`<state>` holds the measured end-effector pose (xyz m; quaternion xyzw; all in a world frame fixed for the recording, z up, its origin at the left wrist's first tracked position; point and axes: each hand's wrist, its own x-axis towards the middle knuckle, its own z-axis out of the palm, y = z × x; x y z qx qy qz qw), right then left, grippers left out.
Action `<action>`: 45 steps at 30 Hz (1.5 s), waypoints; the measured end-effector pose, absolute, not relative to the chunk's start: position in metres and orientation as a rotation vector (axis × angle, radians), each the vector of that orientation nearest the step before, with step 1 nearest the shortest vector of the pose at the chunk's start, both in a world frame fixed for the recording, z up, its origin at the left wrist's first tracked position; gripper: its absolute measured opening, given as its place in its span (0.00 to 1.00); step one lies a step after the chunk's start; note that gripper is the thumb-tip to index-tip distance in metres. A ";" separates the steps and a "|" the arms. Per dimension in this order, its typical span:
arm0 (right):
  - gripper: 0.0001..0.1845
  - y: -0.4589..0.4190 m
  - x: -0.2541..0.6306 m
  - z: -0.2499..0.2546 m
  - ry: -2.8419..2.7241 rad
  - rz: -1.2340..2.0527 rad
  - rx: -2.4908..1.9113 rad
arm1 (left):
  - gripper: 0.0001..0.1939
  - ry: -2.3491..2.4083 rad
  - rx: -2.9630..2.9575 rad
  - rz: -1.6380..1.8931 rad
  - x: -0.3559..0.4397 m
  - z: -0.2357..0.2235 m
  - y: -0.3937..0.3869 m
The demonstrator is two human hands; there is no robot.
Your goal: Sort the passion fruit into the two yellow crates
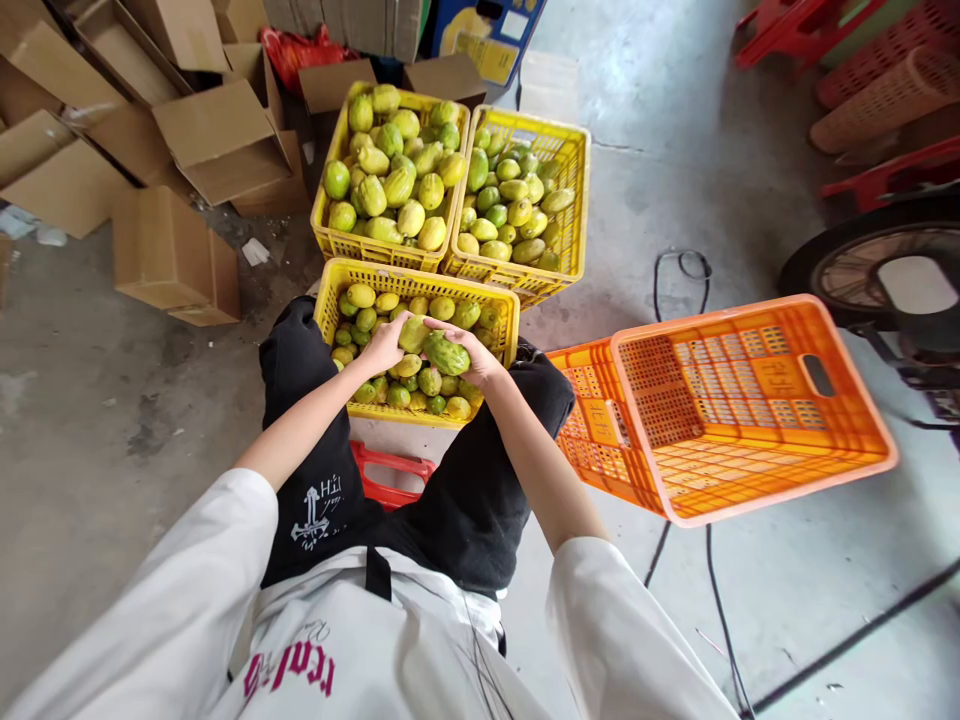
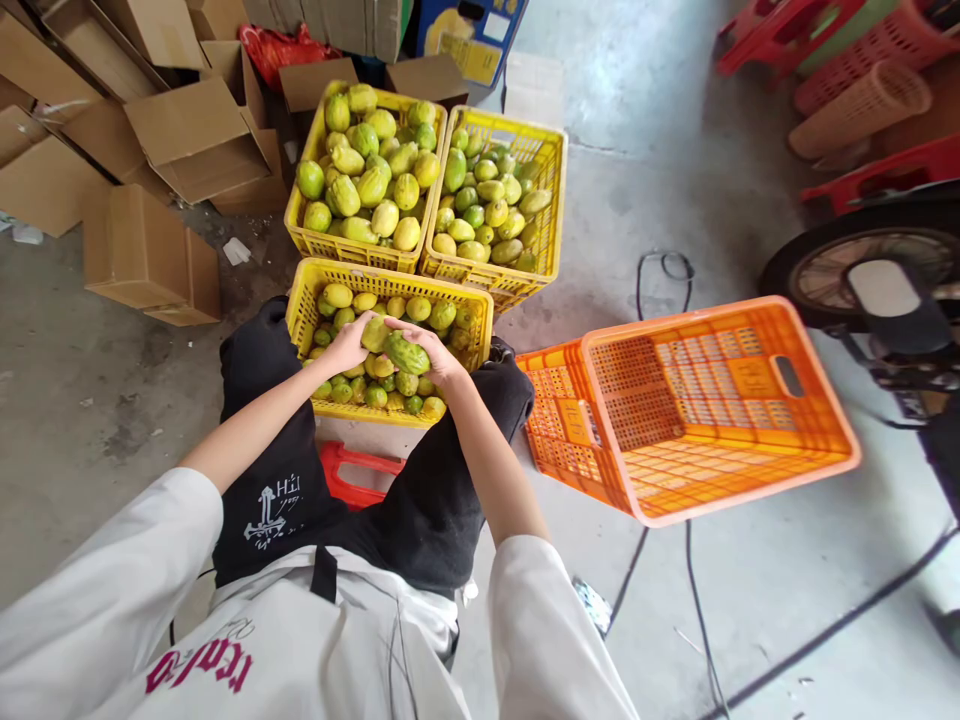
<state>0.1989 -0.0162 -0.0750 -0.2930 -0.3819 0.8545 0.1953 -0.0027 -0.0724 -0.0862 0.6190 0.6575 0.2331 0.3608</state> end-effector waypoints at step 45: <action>0.23 -0.002 0.196 -0.065 -0.717 2.310 -0.972 | 0.35 1.652 1.783 0.975 0.007 -0.080 -0.064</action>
